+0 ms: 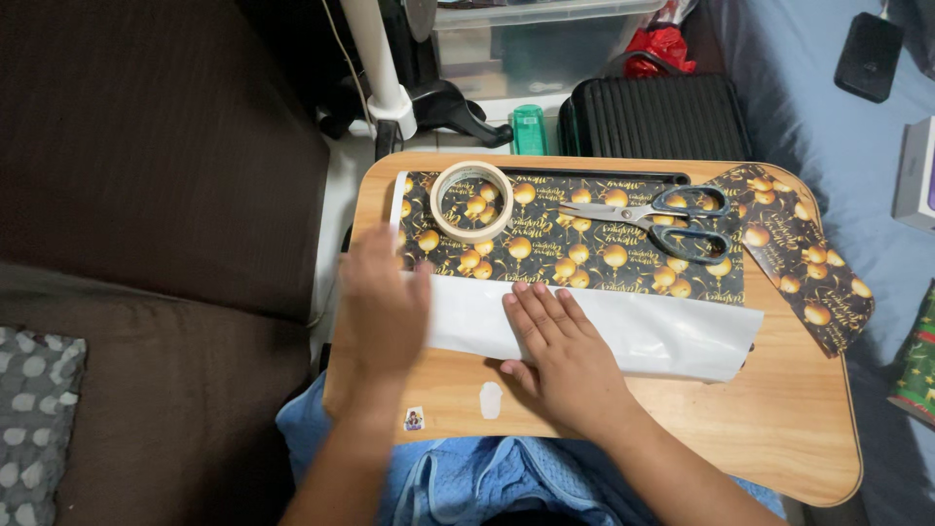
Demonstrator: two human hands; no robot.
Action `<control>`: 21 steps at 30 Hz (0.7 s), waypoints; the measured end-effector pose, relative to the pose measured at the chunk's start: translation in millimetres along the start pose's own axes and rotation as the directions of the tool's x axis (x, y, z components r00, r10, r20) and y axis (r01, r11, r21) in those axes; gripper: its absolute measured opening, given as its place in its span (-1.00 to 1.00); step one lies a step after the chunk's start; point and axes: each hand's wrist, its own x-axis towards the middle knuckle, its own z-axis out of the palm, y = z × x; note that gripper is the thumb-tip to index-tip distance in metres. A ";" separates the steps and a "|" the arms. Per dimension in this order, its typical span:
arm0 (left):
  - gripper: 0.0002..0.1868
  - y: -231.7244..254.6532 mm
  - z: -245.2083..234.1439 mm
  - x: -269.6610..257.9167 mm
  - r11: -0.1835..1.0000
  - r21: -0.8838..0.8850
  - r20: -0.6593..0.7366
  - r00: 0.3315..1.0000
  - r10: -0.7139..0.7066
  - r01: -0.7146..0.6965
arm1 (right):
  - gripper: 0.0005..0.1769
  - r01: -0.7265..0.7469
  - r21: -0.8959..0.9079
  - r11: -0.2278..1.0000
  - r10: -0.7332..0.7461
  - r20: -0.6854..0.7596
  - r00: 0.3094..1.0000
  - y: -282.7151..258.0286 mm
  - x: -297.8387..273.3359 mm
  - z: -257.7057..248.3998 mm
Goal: The person wraps a rectangular item with black and gold Christmas wrapping paper on a small wooden table. They fold the paper around the item, smooth the edges, and secure the folds with clear tape. Scissors are used to cut tape. The wrapped item remains on the table.
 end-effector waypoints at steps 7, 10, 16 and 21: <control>-0.25 57.8 23.6 -55.4 0.982 -0.027 0.309 0.932 0.187 -0.188 | -0.09 0.016 -0.007 1.000 -0.016 0.032 0.999 3.0 0.1 -0.6; -0.24 56.0 28.3 -59.7 0.988 0.021 0.330 0.934 0.139 -0.155 | -0.12 0.033 0.028 0.999 -0.032 -0.011 0.999 4.2 -1.0 -1.2; -0.20 60.4 27.5 -58.7 0.988 0.095 0.353 0.932 0.080 -0.120 | -0.12 0.003 0.019 1.000 -0.003 -0.009 1.000 8.7 -7.8 -5.8; -0.21 63.4 23.4 -54.1 0.986 0.112 0.360 0.930 0.076 -0.124 | -0.11 -0.108 -0.038 0.993 0.106 -0.063 0.992 17.2 -29.1 -11.0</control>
